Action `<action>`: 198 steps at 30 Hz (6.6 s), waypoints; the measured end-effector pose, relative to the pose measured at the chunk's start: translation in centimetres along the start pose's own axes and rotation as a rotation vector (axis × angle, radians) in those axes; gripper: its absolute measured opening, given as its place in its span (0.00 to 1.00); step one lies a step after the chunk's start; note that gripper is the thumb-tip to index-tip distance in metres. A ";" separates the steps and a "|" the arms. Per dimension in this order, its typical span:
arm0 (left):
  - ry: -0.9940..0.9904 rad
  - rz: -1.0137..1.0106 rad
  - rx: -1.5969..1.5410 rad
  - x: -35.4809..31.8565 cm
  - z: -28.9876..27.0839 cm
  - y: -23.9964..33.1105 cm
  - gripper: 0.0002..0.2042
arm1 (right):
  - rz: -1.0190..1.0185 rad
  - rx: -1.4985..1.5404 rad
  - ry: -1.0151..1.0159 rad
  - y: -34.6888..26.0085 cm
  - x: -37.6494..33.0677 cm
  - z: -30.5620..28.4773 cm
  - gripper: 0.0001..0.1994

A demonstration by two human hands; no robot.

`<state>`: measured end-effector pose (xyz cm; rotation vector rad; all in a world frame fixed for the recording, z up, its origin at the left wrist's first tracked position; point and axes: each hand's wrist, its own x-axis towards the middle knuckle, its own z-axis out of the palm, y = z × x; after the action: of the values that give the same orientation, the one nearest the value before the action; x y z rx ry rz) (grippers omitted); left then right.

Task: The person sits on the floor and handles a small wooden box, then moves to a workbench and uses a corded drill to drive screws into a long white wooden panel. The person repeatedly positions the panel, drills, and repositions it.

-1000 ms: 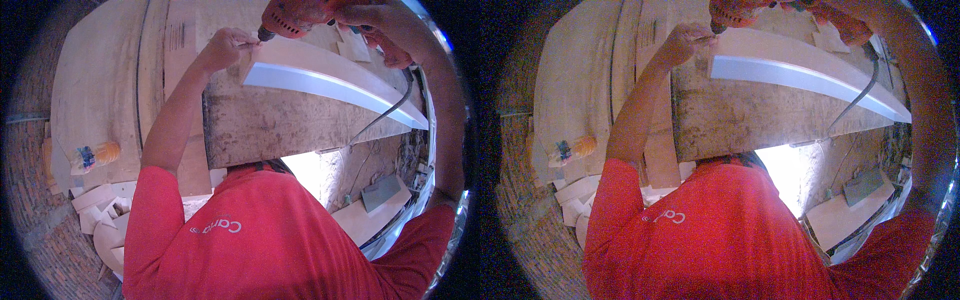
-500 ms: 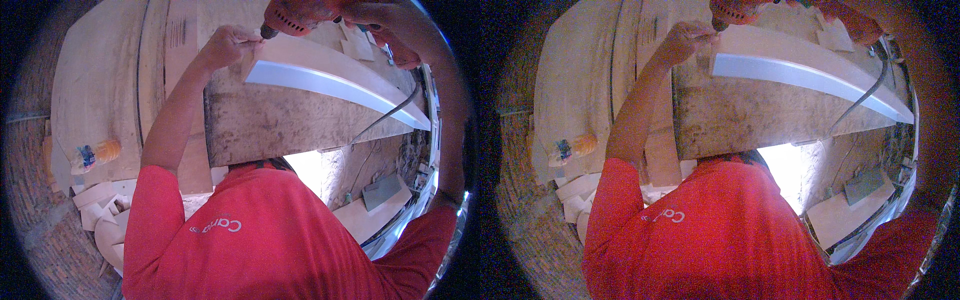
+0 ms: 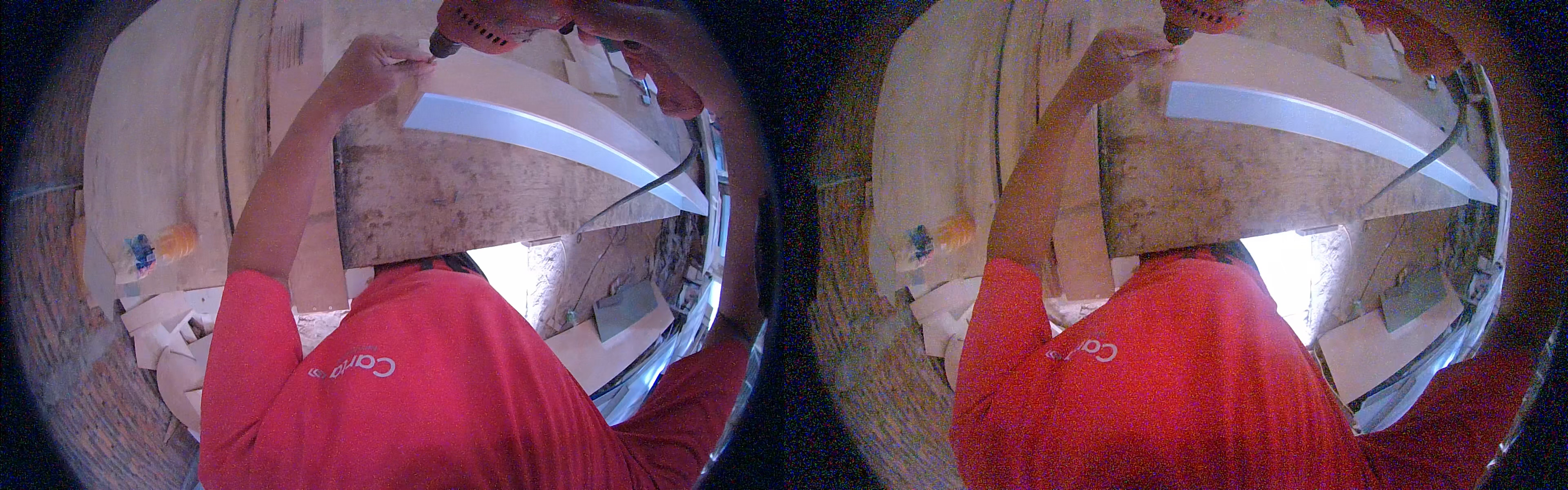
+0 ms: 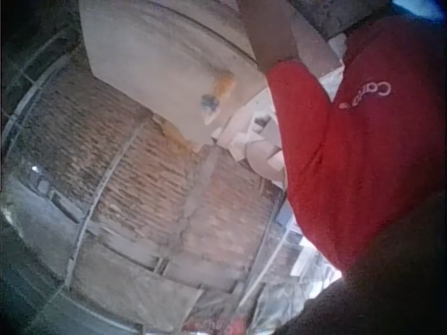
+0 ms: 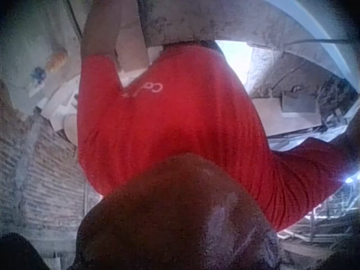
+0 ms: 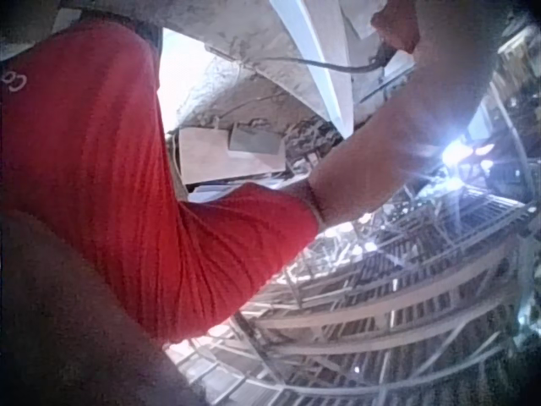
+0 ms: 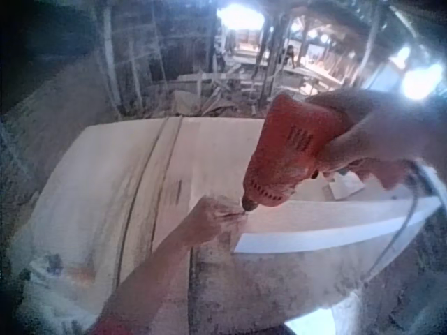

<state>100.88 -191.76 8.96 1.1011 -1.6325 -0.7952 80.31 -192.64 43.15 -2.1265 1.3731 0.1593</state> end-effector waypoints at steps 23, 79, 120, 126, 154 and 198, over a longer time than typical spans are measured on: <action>-0.026 0.047 0.072 -0.3 -0.3 -0.5 0.09 | -0.027 -0.052 -0.066 -0.1 0.5 -1.2 0.34; 0.100 0.164 -0.740 5.8 1.2 12.8 0.35 | -0.040 -0.167 -0.194 -1.4 2.0 0.1 0.29; 0.246 0.240 -0.582 5.4 3.0 9.4 0.32 | -0.633 -0.393 -0.062 4.5 4.3 1.8 0.30; 0.472 0.301 -0.373 4.1 2.3 6.4 0.34 | -0.737 -0.579 0.364 4.1 0.7 3.0 0.30; -0.270 -0.817 -0.917 -2.4 31.3 12.7 0.25 | 0.820 0.813 1.015 40.6 -32.1 22.3 0.25; 0.381 -0.643 -1.078 19.1 34.6 -4.2 0.16 | 1.193 0.858 1.278 48.9 -38.4 21.7 0.29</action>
<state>67.05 -211.09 1.30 0.8537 -0.3349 -1.5115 25.11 -164.66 20.70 -0.3222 2.5295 -1.2587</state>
